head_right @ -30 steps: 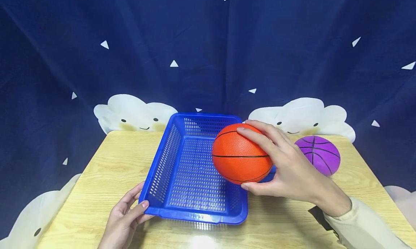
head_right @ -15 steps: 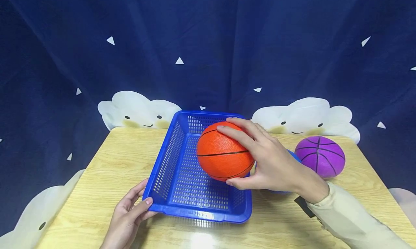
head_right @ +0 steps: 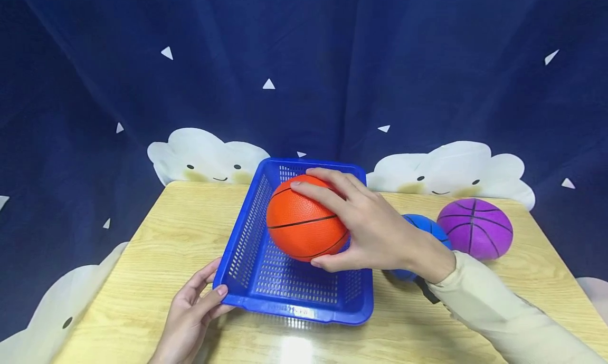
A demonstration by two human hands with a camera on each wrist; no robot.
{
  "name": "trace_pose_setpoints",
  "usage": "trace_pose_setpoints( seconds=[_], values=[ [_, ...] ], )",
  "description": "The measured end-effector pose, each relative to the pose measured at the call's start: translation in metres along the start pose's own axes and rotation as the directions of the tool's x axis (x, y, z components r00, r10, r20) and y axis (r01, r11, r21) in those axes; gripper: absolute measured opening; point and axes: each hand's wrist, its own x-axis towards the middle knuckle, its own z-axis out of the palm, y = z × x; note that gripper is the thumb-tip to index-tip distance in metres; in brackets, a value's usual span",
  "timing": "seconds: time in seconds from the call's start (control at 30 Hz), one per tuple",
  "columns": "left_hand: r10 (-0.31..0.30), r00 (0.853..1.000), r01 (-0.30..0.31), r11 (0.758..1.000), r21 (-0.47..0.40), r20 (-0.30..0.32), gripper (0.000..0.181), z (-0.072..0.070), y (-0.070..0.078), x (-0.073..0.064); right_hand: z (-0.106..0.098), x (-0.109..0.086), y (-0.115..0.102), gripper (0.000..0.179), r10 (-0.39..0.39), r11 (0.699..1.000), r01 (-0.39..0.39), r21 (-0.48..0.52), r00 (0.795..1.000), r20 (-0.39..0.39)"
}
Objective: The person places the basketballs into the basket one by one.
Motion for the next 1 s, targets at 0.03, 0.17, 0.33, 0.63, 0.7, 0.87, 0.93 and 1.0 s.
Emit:
trace_pose_setpoints(
  seconds=[0.03,0.17,0.33,0.63,0.7,0.87,0.93,1.0],
  values=[
    [-0.001,1.0,0.001,1.0,-0.001,-0.002,0.064,0.0,0.0,0.0,0.001,0.002,0.0,0.103,-0.005,1.0,0.005,-0.003,1.0,0.006],
    [0.005,1.0,-0.005,1.0,0.001,-0.005,0.064,0.0,0.001,0.0,0.009,0.009,0.0,0.105,-0.025,1.0,0.025,0.0,0.999,0.032],
    [0.007,1.0,-0.007,1.0,-0.006,0.001,0.064,0.001,0.001,-0.001,0.019,0.015,-0.001,0.106,-0.031,0.999,0.032,-0.019,0.997,0.072],
    [-0.002,1.0,0.002,1.0,-0.019,0.006,0.064,0.0,0.001,-0.001,0.037,0.029,-0.004,0.102,-0.053,0.998,0.056,-0.013,0.983,0.174],
    [-0.006,1.0,0.006,1.0,-0.027,0.007,0.064,0.0,0.002,-0.001,0.042,0.03,-0.004,0.101,-0.058,0.998,0.061,-0.009,0.978,0.2],
    [-0.004,1.0,0.004,0.999,-0.032,0.016,0.064,0.001,0.002,-0.001,0.057,0.033,-0.002,0.098,-0.074,0.997,0.077,-0.005,0.966,0.248],
    [-0.003,1.0,0.004,0.999,-0.034,0.015,0.063,0.0,0.002,-0.001,0.062,0.034,-0.002,0.098,-0.074,0.997,0.076,0.003,0.959,0.273],
    [-0.009,1.0,0.009,0.999,-0.039,0.012,0.063,0.001,0.003,-0.001,0.066,0.034,-0.001,0.098,-0.069,0.998,0.069,0.011,0.951,0.3]
  ],
)
